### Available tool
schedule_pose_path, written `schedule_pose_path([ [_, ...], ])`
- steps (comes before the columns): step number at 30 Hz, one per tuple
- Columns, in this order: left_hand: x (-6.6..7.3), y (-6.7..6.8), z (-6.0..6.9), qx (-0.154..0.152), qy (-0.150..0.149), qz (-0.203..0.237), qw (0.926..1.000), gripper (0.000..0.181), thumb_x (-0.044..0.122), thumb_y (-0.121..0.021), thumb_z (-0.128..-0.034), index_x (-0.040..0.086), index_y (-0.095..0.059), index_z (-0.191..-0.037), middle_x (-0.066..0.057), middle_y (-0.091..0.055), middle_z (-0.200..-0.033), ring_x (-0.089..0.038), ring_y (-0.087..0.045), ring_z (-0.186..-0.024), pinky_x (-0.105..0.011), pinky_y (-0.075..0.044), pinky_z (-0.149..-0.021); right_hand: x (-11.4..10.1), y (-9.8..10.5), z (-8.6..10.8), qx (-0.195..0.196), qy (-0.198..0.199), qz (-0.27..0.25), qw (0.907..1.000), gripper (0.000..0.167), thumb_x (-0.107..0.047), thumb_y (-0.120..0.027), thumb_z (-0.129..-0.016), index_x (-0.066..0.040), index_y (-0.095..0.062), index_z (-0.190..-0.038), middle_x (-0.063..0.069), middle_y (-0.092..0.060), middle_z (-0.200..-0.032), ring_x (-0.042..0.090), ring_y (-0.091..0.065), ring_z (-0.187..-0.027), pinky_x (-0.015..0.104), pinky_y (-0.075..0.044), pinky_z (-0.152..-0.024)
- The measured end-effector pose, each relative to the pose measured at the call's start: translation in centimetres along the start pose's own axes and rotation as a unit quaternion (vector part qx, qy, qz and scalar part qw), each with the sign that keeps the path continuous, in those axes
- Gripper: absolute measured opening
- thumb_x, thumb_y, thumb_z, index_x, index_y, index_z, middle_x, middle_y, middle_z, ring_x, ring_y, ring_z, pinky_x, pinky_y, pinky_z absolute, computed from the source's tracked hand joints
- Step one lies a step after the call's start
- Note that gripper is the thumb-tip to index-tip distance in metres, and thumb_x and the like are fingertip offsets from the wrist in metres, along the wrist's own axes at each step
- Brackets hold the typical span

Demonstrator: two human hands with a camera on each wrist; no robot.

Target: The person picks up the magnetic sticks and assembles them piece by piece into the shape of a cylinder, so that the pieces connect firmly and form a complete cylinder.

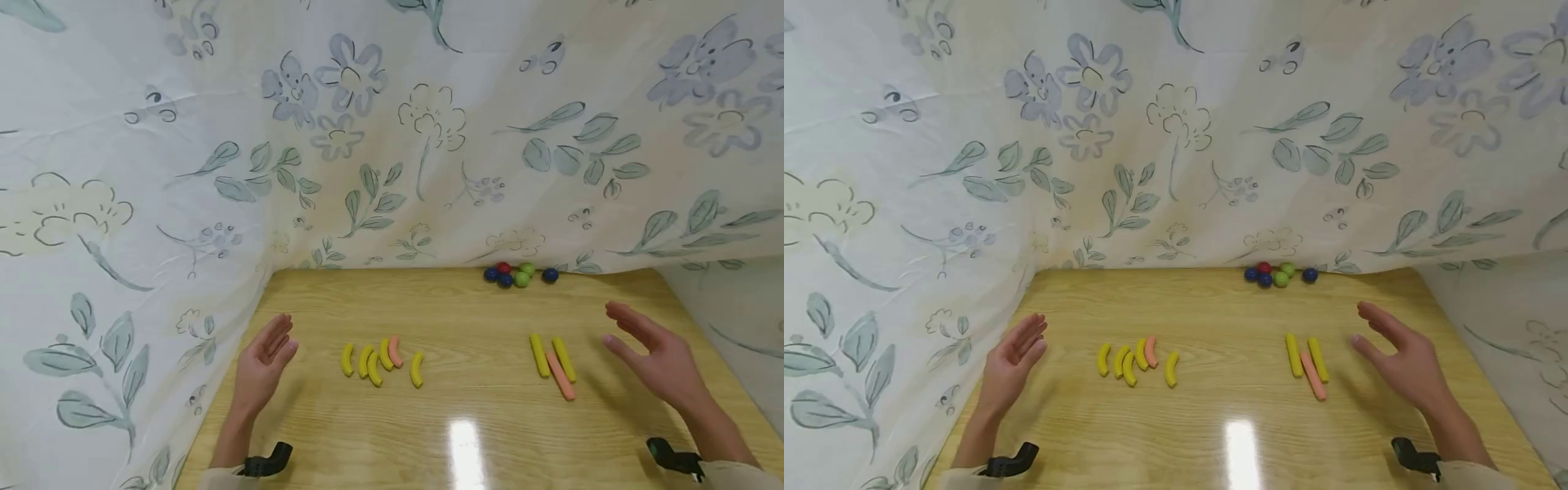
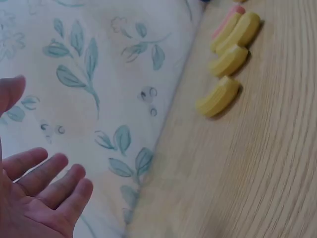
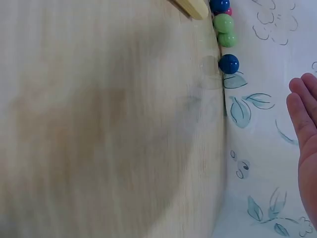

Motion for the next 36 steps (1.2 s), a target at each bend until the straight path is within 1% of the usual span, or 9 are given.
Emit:
schedule_pose_path([
  [3,-0.6,-0.5,-0.4,0.001,0.022,0.029,0.9993,0.066,0.008,-0.072,-0.1066,0.000,-0.043,-0.165,-0.026,-0.053,-0.163,-0.007,-0.061,-0.143,-0.017,-0.051,-0.110,0.5,-0.4,-1.8,-0.002,-0.010,-0.005,0.9999,0.063,-0.025,-0.081,-0.102,-0.015,-0.058,-0.160,-0.026,-0.063,-0.147,-0.032,-0.046,-0.120,-0.005,-0.039,-0.090],
  [6,-1.2,-1.2,-0.6,-0.003,0.044,0.048,0.9979,0.067,0.010,-0.075,-0.1046,0.002,-0.045,-0.164,-0.025,-0.055,-0.162,-0.012,-0.064,-0.142,-0.019,-0.055,-0.106,0.9,-0.8,-3.5,-0.005,-0.025,-0.008,0.9996,0.063,-0.030,-0.081,-0.103,-0.013,-0.059,-0.159,-0.001,-0.068,-0.151,-0.031,-0.046,-0.117,-0.004,-0.042,-0.087],
  [9,-1.6,-1.8,-0.6,-0.014,0.067,0.069,0.9953,0.066,0.011,-0.077,-0.1039,0.002,-0.048,-0.163,-0.026,-0.055,-0.161,-0.017,-0.065,-0.142,-0.022,-0.058,-0.103,1.4,-1.1,-5.0,-0.010,-0.036,-0.004,0.9993,0.063,-0.033,-0.080,-0.103,-0.010,-0.059,-0.158,0.020,-0.067,-0.151,-0.031,-0.046,-0.114,-0.004,-0.043,-0.085],
  [14,-2.3,-2.7,-0.3,-0.031,0.105,0.086,0.9903,0.061,0.012,-0.077,-0.1038,-0.002,-0.053,-0.158,-0.032,-0.055,-0.159,-0.020,-0.066,-0.140,-0.023,-0.060,-0.100,2.3,-1.9,-7.0,-0.016,-0.038,-0.018,0.9990,0.061,-0.031,-0.080,-0.103,-0.005,-0.061,-0.154,0.024,-0.069,-0.147,-0.029,-0.052,-0.111,-0.002,-0.046,-0.084],
  [21,-2.8,-3.3,-0.1,-0.048,0.140,0.065,0.9869,0.060,0.018,-0.078,-0.1037,-0.005,-0.056,-0.155,-0.029,-0.061,-0.154,-0.019,-0.071,-0.133,-0.023,-0.061,-0.099,3.1,-3.5,-9.3,-0.028,-0.033,-0.035,0.9984,0.060,-0.030,-0.079,-0.104,0.001,-0.061,-0.152,0.033,-0.067,-0.144,-0.025,-0.057,-0.106,0.000,-0.048,-0.083],
  [26,-2.7,-3.9,-0.4,-0.054,0.184,0.024,0.9812,0.058,0.025,-0.081,-0.1018,-0.001,-0.063,-0.150,-0.023,-0.070,-0.145,-0.023,-0.076,-0.124,-0.032,-0.064,-0.096,3.5,-4.0,-10.6,-0.039,-0.045,-0.014,0.9981,0.061,-0.035,-0.077,-0.105,0.002,-0.061,-0.151,0.033,-0.066,-0.145,-0.026,-0.052,-0.103,-0.002,-0.045,-0.082],
  [31,-2.5,-4.9,-0.6,-0.051,0.217,-0.042,0.9739,0.048,0.026,-0.083,-0.1001,-0.001,-0.072,-0.139,-0.019,-0.080,-0.126,-0.027,-0.081,-0.108,-0.038,-0.066,-0.092,4.1,-4.5,-11.6,-0.052,-0.059,-0.014,0.9968,0.066,-0.041,-0.075,-0.105,0.003,-0.060,-0.153,0.032,-0.065,-0.147,-0.028,-0.049,-0.100,-0.002,-0.045,-0.081],
  [34,-2.6,-5.5,-0.7,-0.053,0.225,-0.067,0.9705,0.041,0.023,-0.084,-0.0992,-0.003,-0.076,-0.131,-0.015,-0.083,-0.113,-0.024,-0.083,-0.092,-0.039,-0.067,-0.086,4.3,-4.8,-12.0,-0.057,-0.059,-0.020,0.9965,0.066,-0.040,-0.075,-0.106,0.005,-0.059,-0.152,0.033,-0.064,-0.147,-0.029,-0.049,-0.100,-0.002,-0.045,-0.080],
  [36,-2.6,-5.9,-0.9,-0.056,0.228,-0.079,0.9689,0.037,0.022,-0.084,-0.0987,-0.003,-0.078,-0.125,-0.013,-0.084,-0.104,-0.023,-0.082,-0.084,-0.039,-0.068,-0.081,4.4,-5.0,-12.3,-0.059,-0.060,-0.015,0.9964,0.066,-0.039,-0.074,-0.106,0.005,-0.059,-0.152,0.033,-0.064,-0.148,-0.025,-0.051,-0.102,-0.002,-0.045,-0.080],
])
Point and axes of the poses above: each hand's wrist, its own z-axis away from the middle knuckle, its own y-axis out of the back of the hand, x = y × z, the point moved 2 cm from there along -z, towards the middle knuckle
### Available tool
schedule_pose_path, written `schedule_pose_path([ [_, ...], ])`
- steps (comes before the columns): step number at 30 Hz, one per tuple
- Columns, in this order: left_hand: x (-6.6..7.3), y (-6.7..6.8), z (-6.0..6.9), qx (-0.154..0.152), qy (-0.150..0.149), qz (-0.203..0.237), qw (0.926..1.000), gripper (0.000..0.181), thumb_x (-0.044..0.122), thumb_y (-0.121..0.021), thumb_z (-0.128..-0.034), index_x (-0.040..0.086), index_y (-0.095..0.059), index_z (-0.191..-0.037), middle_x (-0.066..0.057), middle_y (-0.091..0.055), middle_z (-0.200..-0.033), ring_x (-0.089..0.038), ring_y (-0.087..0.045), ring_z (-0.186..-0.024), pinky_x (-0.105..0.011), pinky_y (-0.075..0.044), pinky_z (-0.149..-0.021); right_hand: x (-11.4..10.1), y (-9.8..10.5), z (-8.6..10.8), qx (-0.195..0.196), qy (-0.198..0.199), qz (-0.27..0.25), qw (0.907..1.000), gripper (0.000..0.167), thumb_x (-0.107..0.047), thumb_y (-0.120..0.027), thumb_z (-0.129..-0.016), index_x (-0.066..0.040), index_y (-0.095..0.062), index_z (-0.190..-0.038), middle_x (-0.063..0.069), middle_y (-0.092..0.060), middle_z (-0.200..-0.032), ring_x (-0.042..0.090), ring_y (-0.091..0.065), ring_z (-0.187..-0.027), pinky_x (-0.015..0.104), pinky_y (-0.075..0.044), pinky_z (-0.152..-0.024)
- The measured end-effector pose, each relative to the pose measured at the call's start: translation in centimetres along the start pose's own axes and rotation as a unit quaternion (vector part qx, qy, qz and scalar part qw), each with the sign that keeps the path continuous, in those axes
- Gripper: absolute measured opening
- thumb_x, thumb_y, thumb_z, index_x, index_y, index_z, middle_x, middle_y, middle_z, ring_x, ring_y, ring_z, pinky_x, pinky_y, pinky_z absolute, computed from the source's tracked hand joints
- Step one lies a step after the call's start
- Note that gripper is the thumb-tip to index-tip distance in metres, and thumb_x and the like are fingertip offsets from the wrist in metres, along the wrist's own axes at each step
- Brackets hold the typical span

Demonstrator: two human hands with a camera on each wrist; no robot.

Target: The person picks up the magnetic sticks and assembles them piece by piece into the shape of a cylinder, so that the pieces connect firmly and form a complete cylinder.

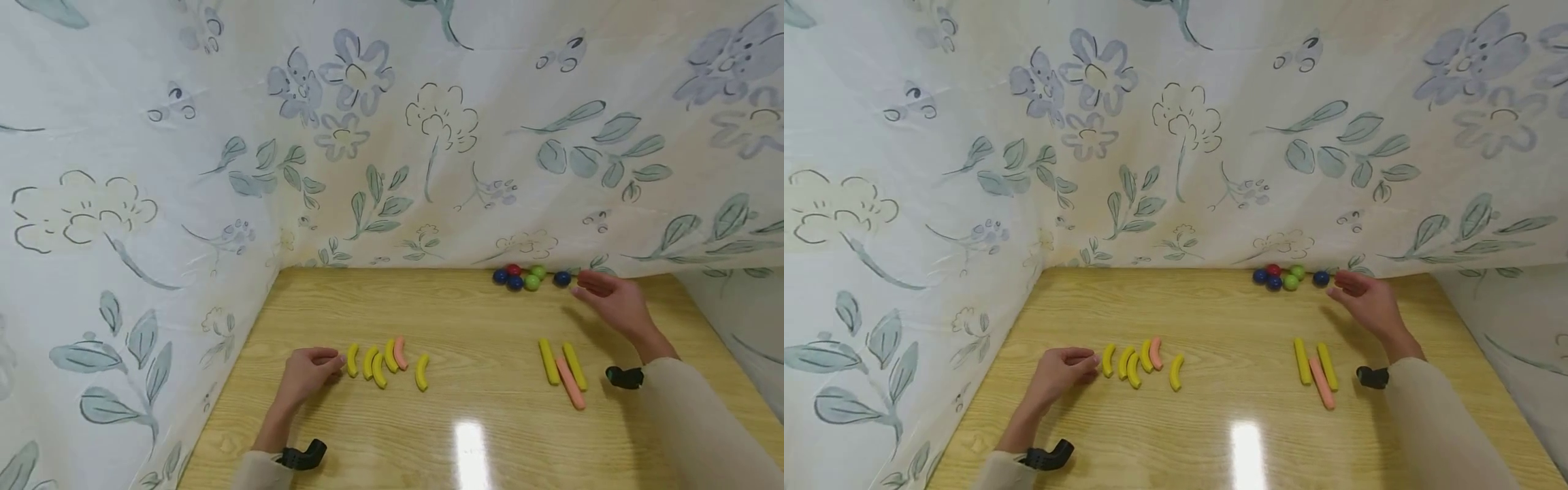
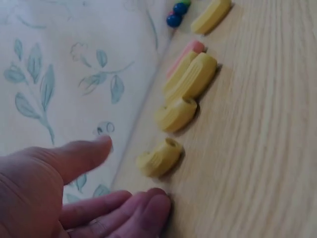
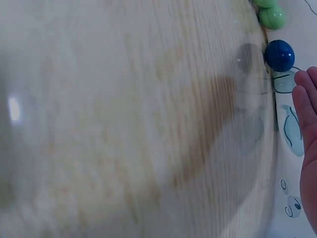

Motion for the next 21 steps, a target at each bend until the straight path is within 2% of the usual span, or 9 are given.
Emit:
schedule_pose_path([
  [2,0.2,-0.3,-0.2,0.005,0.000,-0.023,0.9997,0.032,0.023,-0.085,-0.0982,-0.002,-0.080,-0.118,-0.010,-0.084,-0.095,-0.021,-0.081,-0.078,-0.037,-0.067,-0.075,0.0,-0.3,-0.4,-0.001,-0.004,0.007,1.0000,0.066,-0.040,-0.073,-0.107,0.006,-0.059,-0.152,0.033,-0.063,-0.148,-0.009,-0.065,-0.108,-0.002,-0.045,-0.079],
  [4,0.4,-0.7,-0.4,0.014,-0.007,-0.061,0.9980,0.030,0.025,-0.085,-0.0973,-0.001,-0.082,-0.112,-0.006,-0.083,-0.087,-0.018,-0.078,-0.074,-0.035,-0.066,-0.071,0.0,-0.5,-0.7,-0.002,-0.009,0.012,0.9999,0.066,-0.040,-0.072,-0.107,0.006,-0.058,-0.152,0.033,-0.063,-0.149,0.017,-0.073,-0.117,-0.003,-0.045,-0.077],
  [6,0.7,-1.1,-0.6,0.022,-0.014,-0.098,0.9948,0.029,0.026,-0.086,-0.0962,0.000,-0.082,-0.107,-0.004,-0.080,-0.081,-0.016,-0.075,-0.070,-0.032,-0.063,-0.067,-0.1,-0.7,-1.1,-0.004,-0.012,0.012,0.9999,0.066,-0.040,-0.071,-0.108,0.007,-0.058,-0.152,0.034,-0.062,-0.149,0.043,-0.070,-0.127,-0.002,-0.044,-0.076],
  [7,0.8,-1.3,-0.7,0.026,-0.021,-0.116,0.9927,0.029,0.027,-0.087,-0.0955,0.000,-0.082,-0.104,-0.003,-0.079,-0.080,-0.015,-0.074,-0.069,-0.031,-0.061,-0.065,-0.1,-0.8,-1.3,-0.005,-0.014,0.013,0.9998,0.066,-0.041,-0.071,-0.108,0.007,-0.058,-0.152,0.034,-0.062,-0.149,0.051,-0.065,-0.130,-0.002,-0.044,-0.076],
  [12,1.2,-2.3,-1.0,0.044,-0.033,-0.175,0.9830,0.025,0.026,-0.089,-0.0917,0.004,-0.080,-0.093,-0.002,-0.074,-0.080,-0.015,-0.066,-0.069,-0.029,-0.054,-0.060,0.3,-1.2,-2.1,-0.014,-0.023,0.015,0.9995,0.065,-0.041,-0.070,-0.109,0.007,-0.058,-0.151,0.035,-0.060,-0.151,0.055,-0.061,-0.134,-0.002,-0.043,-0.075],
  [17,1.8,-2.9,-1.0,0.055,-0.041,-0.210,0.9752,0.020,0.020,-0.088,-0.0889,0.004,-0.078,-0.090,-0.006,-0.072,-0.082,-0.019,-0.064,-0.070,-0.031,-0.053,-0.060,0.8,-1.6,-2.8,-0.011,-0.033,0.021,0.9992,0.059,-0.033,-0.070,-0.110,0.008,-0.059,-0.150,0.036,-0.061,-0.149,0.055,-0.062,-0.132,-0.001,-0.044,-0.072],
  [21,2.0,-3.0,-1.0,0.056,-0.031,-0.218,0.9738,0.016,0.017,-0.087,-0.0877,0.004,-0.076,-0.088,-0.007,-0.070,-0.084,-0.020,-0.063,-0.070,-0.031,-0.052,-0.060,1.0,-2.0,-3.5,0.001,-0.030,0.035,0.9989,0.055,-0.029,-0.071,-0.109,0.009,-0.060,-0.148,0.036,-0.062,-0.146,0.055,-0.064,-0.129,0.000,-0.043,-0.070],
])
Point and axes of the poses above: each hand's wrist, its own z-axis away from the middle knuckle, its own y-axis out of the back of the hand, x = y × z, the point moved 2 cm from there along -z, towards the middle knuckle
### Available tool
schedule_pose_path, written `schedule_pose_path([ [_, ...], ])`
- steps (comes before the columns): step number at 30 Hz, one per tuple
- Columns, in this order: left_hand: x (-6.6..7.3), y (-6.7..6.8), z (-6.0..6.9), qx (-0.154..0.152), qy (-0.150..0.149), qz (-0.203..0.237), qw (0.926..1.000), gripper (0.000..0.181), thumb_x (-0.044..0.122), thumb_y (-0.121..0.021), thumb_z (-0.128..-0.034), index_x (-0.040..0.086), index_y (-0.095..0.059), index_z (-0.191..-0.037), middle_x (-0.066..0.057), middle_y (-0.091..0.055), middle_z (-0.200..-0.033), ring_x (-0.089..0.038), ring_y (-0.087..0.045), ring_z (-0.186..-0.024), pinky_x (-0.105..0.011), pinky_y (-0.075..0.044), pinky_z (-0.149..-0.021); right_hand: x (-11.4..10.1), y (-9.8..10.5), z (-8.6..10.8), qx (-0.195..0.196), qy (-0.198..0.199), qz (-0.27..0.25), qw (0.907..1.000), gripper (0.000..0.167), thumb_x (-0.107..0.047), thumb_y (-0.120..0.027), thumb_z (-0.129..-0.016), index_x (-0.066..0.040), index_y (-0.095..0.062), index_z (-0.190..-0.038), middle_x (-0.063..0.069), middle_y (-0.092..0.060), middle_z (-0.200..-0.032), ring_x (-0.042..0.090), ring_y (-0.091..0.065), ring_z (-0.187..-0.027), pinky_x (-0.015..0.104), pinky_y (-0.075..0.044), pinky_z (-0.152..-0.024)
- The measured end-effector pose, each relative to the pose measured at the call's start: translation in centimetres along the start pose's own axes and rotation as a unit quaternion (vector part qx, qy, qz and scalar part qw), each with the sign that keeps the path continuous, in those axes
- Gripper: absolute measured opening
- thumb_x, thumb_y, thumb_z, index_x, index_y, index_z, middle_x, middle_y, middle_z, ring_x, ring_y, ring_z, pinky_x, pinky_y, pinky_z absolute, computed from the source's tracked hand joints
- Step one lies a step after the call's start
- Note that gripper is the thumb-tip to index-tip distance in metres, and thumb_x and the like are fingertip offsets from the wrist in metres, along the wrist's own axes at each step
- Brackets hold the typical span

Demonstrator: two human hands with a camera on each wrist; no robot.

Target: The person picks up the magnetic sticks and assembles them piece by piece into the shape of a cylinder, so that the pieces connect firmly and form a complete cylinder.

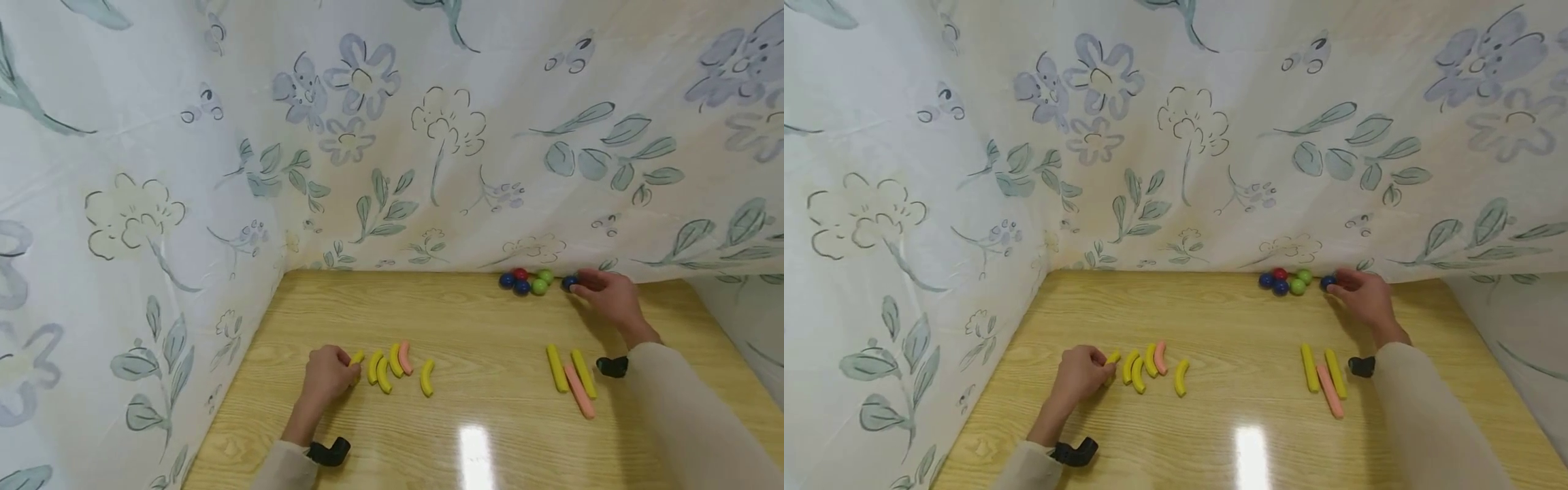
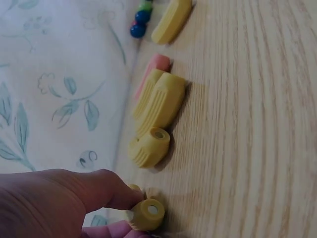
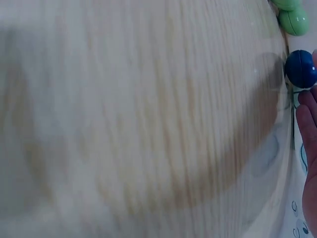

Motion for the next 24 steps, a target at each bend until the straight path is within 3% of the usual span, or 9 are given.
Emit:
schedule_pose_path([
  [3,0.0,0.2,0.0,0.002,0.007,0.001,1.0000,0.016,0.016,-0.087,-0.0873,0.005,-0.075,-0.087,-0.007,-0.070,-0.083,-0.020,-0.063,-0.069,-0.030,-0.051,-0.059,-0.2,-0.5,-0.4,0.011,0.005,0.016,0.9998,0.052,-0.027,-0.072,-0.108,0.008,-0.062,-0.146,0.035,-0.065,-0.143,0.054,-0.067,-0.126,0.010,-0.052,-0.077],
  [6,-0.1,0.3,-0.1,0.010,0.006,0.001,0.9999,0.018,0.017,-0.089,-0.0871,0.006,-0.075,-0.086,-0.006,-0.071,-0.081,-0.019,-0.063,-0.068,-0.030,-0.051,-0.059,-0.2,-0.9,-0.6,0.018,0.009,0.035,0.9992,0.048,-0.023,-0.072,-0.108,0.008,-0.064,-0.144,0.036,-0.066,-0.140,0.055,-0.065,-0.125,0.042,-0.061,-0.094],
  [8,-0.1,0.3,-0.2,0.013,0.002,0.001,0.9999,0.019,0.019,-0.089,-0.0877,0.006,-0.075,-0.086,-0.004,-0.071,-0.078,-0.017,-0.062,-0.067,-0.030,-0.052,-0.058,-0.2,-1.2,-0.7,0.022,0.008,0.045,0.9987,0.046,-0.020,-0.072,-0.108,0.008,-0.065,-0.143,0.037,-0.066,-0.138,0.056,-0.063,-0.125,0.063,-0.054,-0.101],
  [11,-0.2,0.1,-0.2,0.015,-0.001,0.011,0.9998,0.021,0.021,-0.090,-0.0896,0.006,-0.076,-0.087,-0.002,-0.070,-0.075,-0.015,-0.063,-0.064,-0.029,-0.052,-0.057,0.0,-1.3,-0.6,0.027,0.005,0.051,0.9983,0.043,-0.018,-0.071,-0.108,0.008,-0.065,-0.142,0.038,-0.066,-0.136,0.057,-0.060,-0.125,0.071,-0.048,-0.104],
  [14,-0.4,0.1,0.0,0.019,0.005,0.030,0.9994,0.021,0.021,-0.089,-0.0912,0.005,-0.076,-0.088,-0.002,-0.070,-0.074,-0.014,-0.063,-0.062,-0.028,-0.051,-0.056,0.0,-1.1,-0.2,0.033,0.010,0.047,0.9983,0.042,-0.018,-0.072,-0.107,0.008,-0.067,-0.139,0.037,-0.068,-0.134,0.055,-0.063,-0.123,0.067,-0.051,-0.100],
  [17,-0.5,0.4,0.2,0.023,0.010,0.049,0.9985,0.020,0.022,-0.087,-0.0925,0.005,-0.077,-0.090,-0.002,-0.071,-0.075,-0.013,-0.063,-0.062,-0.027,-0.051,-0.055,-0.3,-0.7,0.2,0.036,0.025,0.043,0.9981,0.040,-0.021,-0.072,-0.107,0.005,-0.070,-0.138,0.035,-0.071,-0.133,0.052,-0.067,-0.119,0.038,-0.060,-0.092],
  [19,-0.6,0.7,0.4,0.026,0.008,0.060,0.9978,0.020,0.022,-0.086,-0.0939,0.005,-0.076,-0.092,-0.003,-0.071,-0.077,-0.013,-0.063,-0.064,-0.027,-0.052,-0.056,-0.7,-0.3,0.6,0.034,0.036,0.032,0.9983,0.040,-0.022,-0.072,-0.108,0.003,-0.071,-0.138,0.033,-0.071,-0.133,0.050,-0.070,-0.118,0.016,-0.055,-0.083],
  [21,-0.6,1.1,0.7,0.027,0.006,0.066,0.9975,0.020,0.023,-0.085,-0.0952,0.005,-0.076,-0.094,-0.004,-0.072,-0.080,-0.013,-0.064,-0.066,-0.028,-0.052,-0.058,-1.3,0.1,1.2,0.028,0.046,0.021,0.9983,0.040,-0.023,-0.072,-0.108,0.002,-0.070,-0.139,0.032,-0.071,-0.135,0.048,-0.070,-0.118,0.001,-0.044,-0.075],
  [24,-0.7,1.7,1.2,0.029,0.003,0.081,0.9963,0.021,0.023,-0.086,-0.0961,0.005,-0.076,-0.096,-0.005,-0.074,-0.083,-0.013,-0.066,-0.071,-0.029,-0.054,-0.061,-2.7,0.6,2.5,0.024,0.058,0.007,0.9980,0.040,-0.021,-0.073,-0.108,0.001,-0.070,-0.140,0.031,-0.070,-0.136,0.029,-0.075,-0.113,-0.003,-0.044,-0.075],
])
Point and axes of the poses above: each hand's wrist, its own z-axis away from the middle knuckle, its own y-axis out of the back of the hand, x = y × z, the point moved 2 cm from there along -z, towards the middle knuckle
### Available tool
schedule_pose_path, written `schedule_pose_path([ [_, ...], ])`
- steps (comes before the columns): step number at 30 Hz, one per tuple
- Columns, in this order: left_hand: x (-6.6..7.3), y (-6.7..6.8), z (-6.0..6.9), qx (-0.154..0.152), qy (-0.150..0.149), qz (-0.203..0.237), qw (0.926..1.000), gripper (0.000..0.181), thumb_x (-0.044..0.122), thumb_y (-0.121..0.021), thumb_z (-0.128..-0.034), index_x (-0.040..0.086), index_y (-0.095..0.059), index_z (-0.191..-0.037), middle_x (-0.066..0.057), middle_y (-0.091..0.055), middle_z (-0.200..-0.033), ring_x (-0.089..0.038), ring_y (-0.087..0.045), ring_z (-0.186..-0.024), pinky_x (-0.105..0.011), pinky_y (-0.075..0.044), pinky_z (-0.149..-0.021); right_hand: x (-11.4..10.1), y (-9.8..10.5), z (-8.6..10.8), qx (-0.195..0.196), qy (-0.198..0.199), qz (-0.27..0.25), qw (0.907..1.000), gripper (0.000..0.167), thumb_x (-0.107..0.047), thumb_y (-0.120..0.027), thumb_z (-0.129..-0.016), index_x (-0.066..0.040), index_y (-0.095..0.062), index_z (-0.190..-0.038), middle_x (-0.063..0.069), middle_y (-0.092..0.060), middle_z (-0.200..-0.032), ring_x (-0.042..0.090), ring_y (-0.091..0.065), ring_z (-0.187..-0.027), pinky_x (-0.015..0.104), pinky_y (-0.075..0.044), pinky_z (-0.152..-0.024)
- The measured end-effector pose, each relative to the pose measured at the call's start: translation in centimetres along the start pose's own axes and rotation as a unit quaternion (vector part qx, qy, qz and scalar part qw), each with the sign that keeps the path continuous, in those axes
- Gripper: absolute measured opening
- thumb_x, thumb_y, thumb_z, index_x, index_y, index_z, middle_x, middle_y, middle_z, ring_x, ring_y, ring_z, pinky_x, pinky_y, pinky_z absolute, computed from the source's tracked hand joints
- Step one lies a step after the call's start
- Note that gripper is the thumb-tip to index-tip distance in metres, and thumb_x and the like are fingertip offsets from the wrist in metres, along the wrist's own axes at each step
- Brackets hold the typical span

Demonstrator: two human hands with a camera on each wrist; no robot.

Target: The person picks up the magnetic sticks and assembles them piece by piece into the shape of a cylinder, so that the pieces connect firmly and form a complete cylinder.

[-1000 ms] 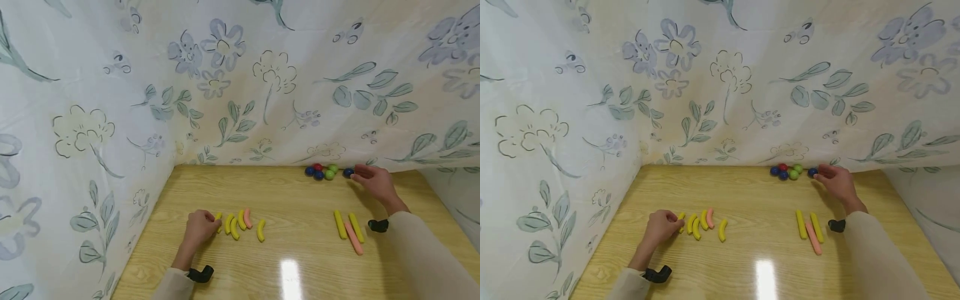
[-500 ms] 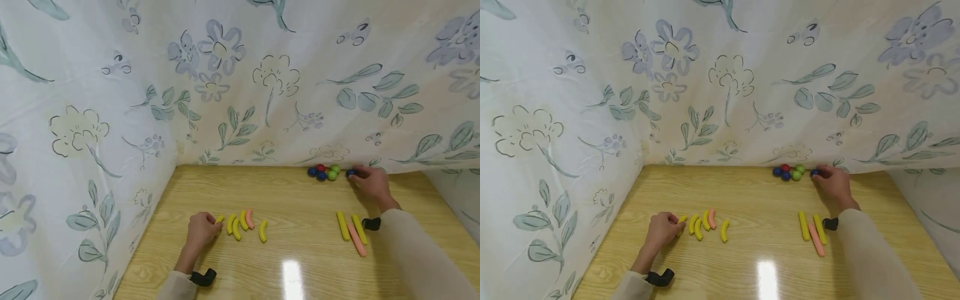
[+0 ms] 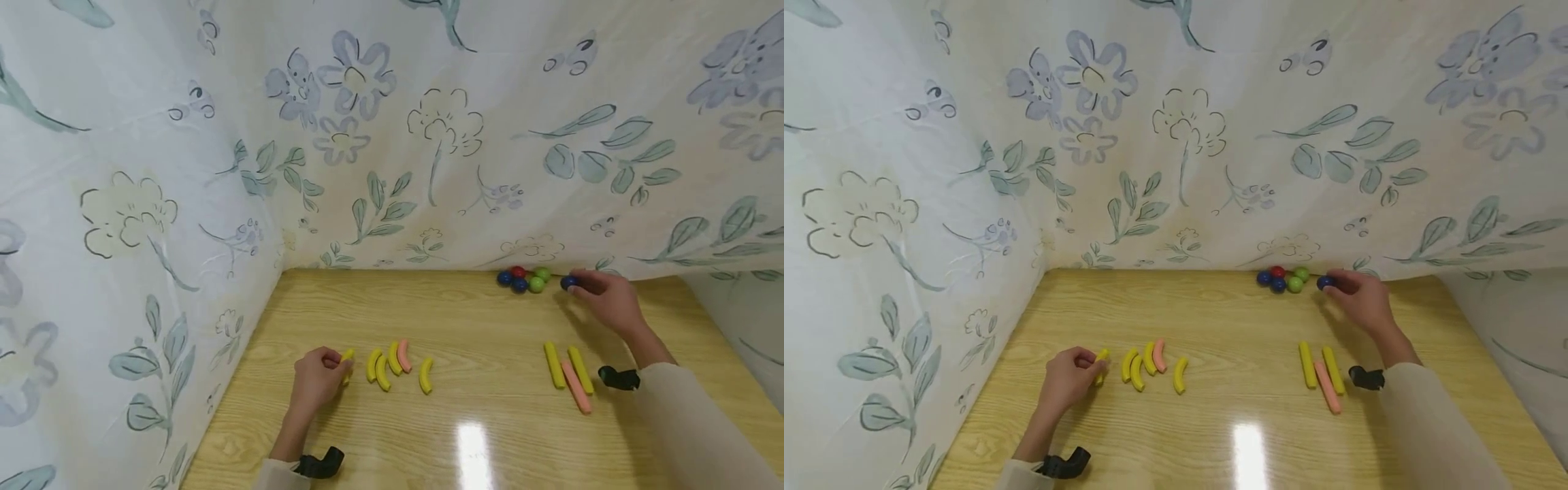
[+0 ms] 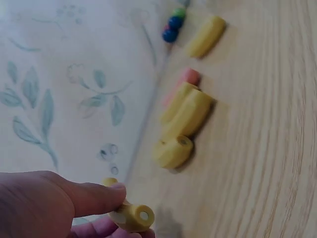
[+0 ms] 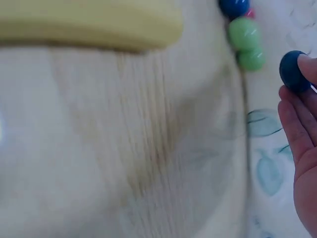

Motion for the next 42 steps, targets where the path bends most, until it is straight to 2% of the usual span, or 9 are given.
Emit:
schedule_pose_path([
  [4,0.5,0.7,0.9,-0.007,0.004,0.041,0.9991,0.022,0.020,-0.086,-0.0967,0.002,-0.078,-0.106,-0.008,-0.077,-0.089,-0.015,-0.072,-0.074,-0.029,-0.058,-0.061,-2.1,0.5,1.9,0.007,0.030,-0.013,0.9994,0.037,-0.018,-0.076,-0.105,-0.001,-0.072,-0.138,0.028,-0.075,-0.130,-0.014,-0.064,-0.097,0.000,-0.049,-0.075],
  [7,1.2,0.8,1.6,-0.023,0.009,0.076,0.9968,0.026,0.018,-0.084,-0.0978,-0.001,-0.079,-0.114,-0.009,-0.077,-0.091,-0.015,-0.074,-0.074,-0.030,-0.062,-0.061,-3.7,0.6,3.4,0.008,0.046,-0.030,0.9984,0.034,-0.017,-0.077,-0.105,-0.004,-0.074,-0.136,0.027,-0.077,-0.125,-0.025,-0.058,-0.094,0.002,-0.051,-0.075],
  [13,2.3,0.0,3.1,-0.061,0.004,0.155,0.9860,0.024,0.016,-0.083,-0.0990,-0.001,-0.079,-0.115,-0.009,-0.076,-0.094,-0.019,-0.075,-0.075,-0.036,-0.066,-0.065,-6.4,-0.5,7.0,-0.012,0.029,-0.066,0.9973,0.035,-0.022,-0.073,-0.108,-0.007,-0.073,-0.139,0.023,-0.077,-0.128,-0.023,-0.063,-0.099,0.004,-0.054,-0.080],
  [17,3.4,-1.4,4.1,-0.096,-0.006,0.189,0.9773,0.023,0.017,-0.081,-0.1004,-0.001,-0.079,-0.115,-0.010,-0.076,-0.095,-0.021,-0.072,-0.072,-0.033,-0.064,-0.062,-7.6,-1.8,9.1,-0.029,0.017,-0.102,0.9942,0.036,-0.023,-0.073,-0.108,-0.008,-0.072,-0.141,0.021,-0.077,-0.132,-0.014,-0.069,-0.104,0.008,-0.057,-0.084],
  [21,4.8,-3.6,5.2,-0.136,-0.012,0.218,0.9665,0.030,0.019,-0.080,-0.1007,-0.003,-0.076,-0.119,-0.011,-0.075,-0.095,-0.017,-0.068,-0.069,-0.027,-0.059,-0.059,-8.5,-3.5,10.7,-0.053,0.004,-0.151,0.9872,0.037,-0.020,-0.073,-0.108,-0.007,-0.071,-0.143,0.021,-0.075,-0.135,-0.007,-0.072,-0.109,0.013,-0.060,-0.086],
  [25,6.1,-6.3,6.2,-0.159,-0.023,0.232,0.9594,0.033,0.021,-0.080,-0.0999,-0.004,-0.076,-0.122,-0.007,-0.074,-0.094,-0.014,-0.067,-0.068,-0.023,-0.057,-0.057,-9.2,-5.1,12.0,-0.068,-0.009,-0.193,0.9788,0.037,-0.020,-0.072,-0.108,-0.007,-0.071,-0.143,0.021,-0.074,-0.138,-0.006,-0.072,-0.111,0.015,-0.061,-0.088],
  [33,8.4,-11.4,8.4,-0.205,-0.017,0.276,0.9388,0.031,0.018,-0.081,-0.0993,-0.006,-0.075,-0.118,-0.007,-0.077,-0.094,-0.023,-0.077,-0.067,-0.029,-0.064,-0.061,-9.8,-8.3,14.0,-0.088,-0.034,-0.270,0.9582,0.037,-0.022,-0.073,-0.108,-0.007,-0.071,-0.142,0.019,-0.075,-0.135,0.001,-0.075,-0.114,0.021,-0.063,-0.091],
  [39,9.3,-13.8,9.2,-0.214,0.011,0.318,0.9235,0.023,0.014,-0.085,-0.0955,-0.002,-0.075,-0.109,-0.010,-0.080,-0.087,-0.032,-0.080,-0.065,-0.036,-0.066,-0.060,-10.6,-10.3,15.2,-0.109,-0.037,-0.299,0.9473,0.039,-0.020,-0.074,-0.107,-0.004,-0.070,-0.142,0.018,-0.075,-0.137,0.003,-0.075,-0.115,0.023,-0.063,-0.092],
  [42,9.6,-14.6,9.3,-0.214,0.013,0.326,0.9207,0.021,0.013,-0.086,-0.0947,-0.001,-0.076,-0.107,-0.010,-0.082,-0.084,-0.030,-0.080,-0.064,-0.036,-0.066,-0.060,-11.1,-11.2,15.6,-0.126,-0.035,-0.314,0.9403,0.039,-0.019,-0.073,-0.107,-0.002,-0.069,-0.143,0.019,-0.075,-0.137,0.005,-0.076,-0.115,0.023,-0.063,-0.093],
])
Point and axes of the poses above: each hand's wrist, its own z-axis away from the middle knuckle, its own y-axis out of the back of the hand, x = y × z, the point moved 2 cm from there along -z, towards the middle knuckle
